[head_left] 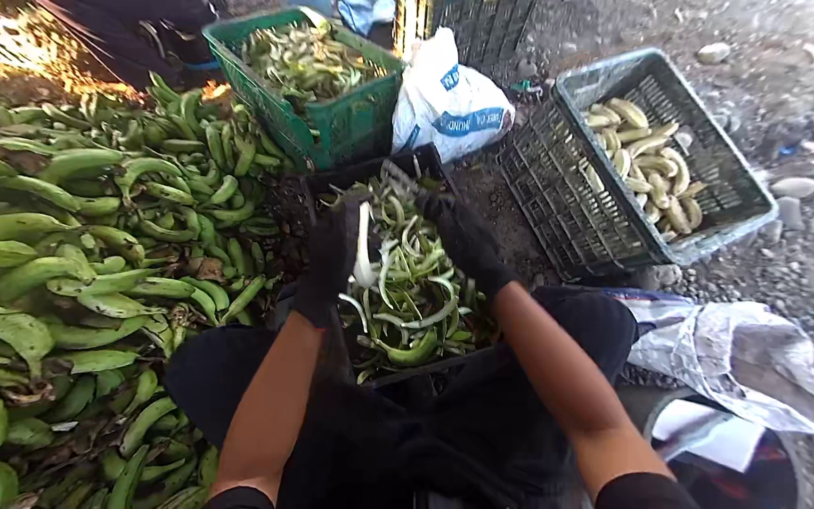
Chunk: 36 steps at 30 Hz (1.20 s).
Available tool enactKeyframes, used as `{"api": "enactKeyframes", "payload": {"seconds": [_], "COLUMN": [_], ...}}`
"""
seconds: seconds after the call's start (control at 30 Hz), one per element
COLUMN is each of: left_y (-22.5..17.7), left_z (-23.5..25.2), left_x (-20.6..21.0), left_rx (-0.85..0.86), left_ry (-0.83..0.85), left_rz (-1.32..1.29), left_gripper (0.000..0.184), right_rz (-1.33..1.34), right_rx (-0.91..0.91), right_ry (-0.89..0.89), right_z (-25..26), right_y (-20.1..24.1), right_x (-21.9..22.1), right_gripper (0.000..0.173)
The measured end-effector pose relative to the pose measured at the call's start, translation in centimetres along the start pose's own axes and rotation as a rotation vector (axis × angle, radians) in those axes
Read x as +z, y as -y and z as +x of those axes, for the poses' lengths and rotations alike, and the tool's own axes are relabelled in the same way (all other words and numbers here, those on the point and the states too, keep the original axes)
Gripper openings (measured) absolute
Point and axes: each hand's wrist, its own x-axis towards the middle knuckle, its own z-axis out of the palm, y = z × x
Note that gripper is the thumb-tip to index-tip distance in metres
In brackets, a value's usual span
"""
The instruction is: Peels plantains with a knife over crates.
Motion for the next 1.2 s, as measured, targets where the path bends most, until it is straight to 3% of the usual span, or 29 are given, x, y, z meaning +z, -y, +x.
{"api": "enactKeyframes", "payload": {"seconds": [0.1, 0.17, 0.27, 0.33, 0.37, 0.43, 0.53, 0.6, 0.63, 0.7, 0.77, 0.83, 0.9, 0.93, 1.0, 1.07, 1.13, 1.2], "left_y": [0.7, 1.0, 3.6, 4.1, 3.8, 1.5, -4.7, -9.8, -12.4, -15.0, -12.5, -8.2, -3.0, 0.2, 5.3, 4.1, 2.1, 0.6], "left_z": [0.1, -1.0, -3.4, -4.4, -4.3, -2.9, 0.6, 2.8, 3.1, 1.8, -0.3, -2.3, -5.1, -6.8, -10.1, -11.1, -11.7, -11.4], "left_x": [-0.9, -0.3, 1.7, 3.4, 4.3, 6.4, 11.4, 15.1, 16.5, 18.2, 18.1, 18.1, 18.3, 18.0, 17.1, 16.4, 16.7, 16.8], "left_rx": [-0.026, -0.079, -0.198, -0.27, -0.25, -0.117, 0.026, 0.102, 0.107, 0.163, 0.257, 0.141, -0.076, -0.157, -0.224, -0.369, -0.412, -0.469], "left_ry": [0.214, 0.481, 0.918, 1.168, 1.216, 1.093, 0.643, 0.521, 0.467, 0.377, 0.484, 0.736, 0.989, 1.017, 0.92, 0.961, 0.905, 0.977], "left_rz": [0.466, 0.775, 0.986, 1.034, 1.018, 0.817, 0.119, -0.323, -0.426, -0.267, 0.184, 0.761, 1.154, 1.221, 1.213, 1.148, 1.131, 1.171], "left_gripper": [0.053, 0.056, 0.05, 0.054, 0.054, 0.05, 0.049, 0.051, 0.05, 0.044, 0.045, 0.055, 0.063, 0.064, 0.067, 0.068, 0.065, 0.064], "right_rz": [-0.244, -0.248, 0.276, 0.626, 0.757, 0.892, 0.989, 1.004, 1.006, 1.025, 1.073, 1.122, 1.159, 1.155, 1.093, 1.093, 1.12, 1.132], "right_rx": [0.069, 0.121, 0.069, 0.033, 0.004, -0.057, 0.05, 0.013, -0.003, 0.024, 0.064, 0.063, 0.063, 0.064, 0.079, 0.05, 0.002, 0.01], "right_ry": [-0.107, -0.155, -0.294, -0.485, -0.582, -0.739, -0.863, -0.894, -0.905, -0.922, -0.942, -0.965, -0.966, -0.951, -0.88, -0.798, -0.781, -0.808], "right_z": [0.1, -0.3, -2.0, -3.6, -4.5, -5.9, -7.2, -7.7, -7.8, -8.3, -8.7, -8.9, -8.9, -9.1, -9.7, -9.5, -8.7, -7.4], "right_y": [-1.5, -3.9, -8.3, -8.4, -7.9, -8.1, -9.9, -10.8, -11.2, -11.6, -11.9, -12.1, -12.2, -12.3, -12.3, -12.3, -12.7, -12.4], "right_x": [-3.8, -6.4, -9.7, -12.1, -13.3, -15.4, -17.0, -17.5, -17.8, -18.1, -18.3, -18.4, -18.3, -18.1, -17.2, -16.2, -15.0, -14.7], "right_gripper": [0.047, 0.049, 0.042, 0.044, 0.046, 0.046, 0.05, 0.05, 0.049, 0.048, 0.048, 0.048, 0.053, 0.053, 0.057, 0.055, 0.051, 0.049]}}
